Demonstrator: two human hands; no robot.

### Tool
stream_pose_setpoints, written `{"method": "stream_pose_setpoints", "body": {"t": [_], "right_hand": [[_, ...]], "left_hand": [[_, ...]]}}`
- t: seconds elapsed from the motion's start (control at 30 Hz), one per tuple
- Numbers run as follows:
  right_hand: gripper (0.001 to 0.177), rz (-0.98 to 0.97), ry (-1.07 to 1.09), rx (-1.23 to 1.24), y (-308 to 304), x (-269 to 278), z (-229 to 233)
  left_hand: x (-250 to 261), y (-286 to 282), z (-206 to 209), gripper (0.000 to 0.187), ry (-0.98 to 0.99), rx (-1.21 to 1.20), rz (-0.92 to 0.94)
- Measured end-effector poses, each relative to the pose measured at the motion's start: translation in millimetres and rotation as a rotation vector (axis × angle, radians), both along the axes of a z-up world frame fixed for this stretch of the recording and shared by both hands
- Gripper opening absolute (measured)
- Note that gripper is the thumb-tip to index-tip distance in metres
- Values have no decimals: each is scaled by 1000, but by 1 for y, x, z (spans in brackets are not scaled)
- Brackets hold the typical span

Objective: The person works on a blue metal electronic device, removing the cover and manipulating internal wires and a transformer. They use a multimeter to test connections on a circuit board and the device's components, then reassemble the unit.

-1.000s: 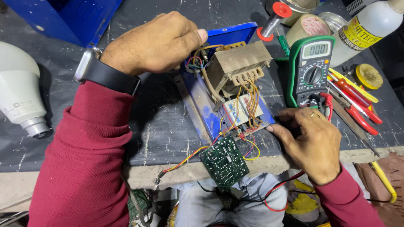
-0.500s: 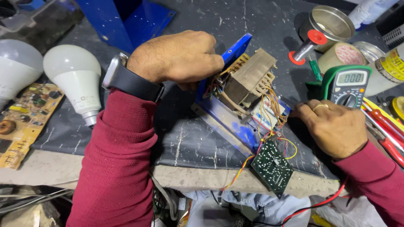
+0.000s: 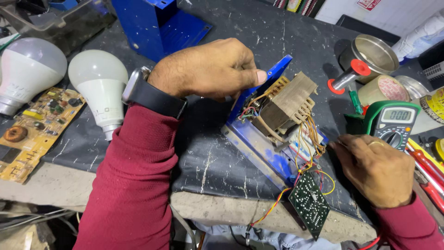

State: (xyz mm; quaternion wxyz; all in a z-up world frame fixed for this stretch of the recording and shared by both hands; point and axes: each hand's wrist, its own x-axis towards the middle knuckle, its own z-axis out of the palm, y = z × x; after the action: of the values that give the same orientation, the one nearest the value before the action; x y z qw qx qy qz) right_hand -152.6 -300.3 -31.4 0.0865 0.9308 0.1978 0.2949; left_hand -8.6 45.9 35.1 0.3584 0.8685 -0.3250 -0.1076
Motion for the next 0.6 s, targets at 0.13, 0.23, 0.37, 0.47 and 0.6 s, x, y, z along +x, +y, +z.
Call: {"method": "stream_pose_setpoints", "body": {"t": [0.13, 0.23, 0.37, 0.47, 0.6], "right_hand": [[31, -104, 54, 491, 1, -29, -8], [63, 28, 163, 1019, 2, -57, -28], [127, 166, 296, 1031, -3, -87, -85], [128, -23, 248, 1048, -49, -96, -127], [129, -160, 299, 1339, -85, -96, -160]], "left_hand": [[0, 5, 2, 41, -53, 5, 36], [2, 9, -2, 33, -152, -21, 56], [1, 10, -6, 28, -348, -78, 90], [4, 11, -9, 27, -433, -175, 93], [5, 9, -13, 25, -444, -189, 122]]}}
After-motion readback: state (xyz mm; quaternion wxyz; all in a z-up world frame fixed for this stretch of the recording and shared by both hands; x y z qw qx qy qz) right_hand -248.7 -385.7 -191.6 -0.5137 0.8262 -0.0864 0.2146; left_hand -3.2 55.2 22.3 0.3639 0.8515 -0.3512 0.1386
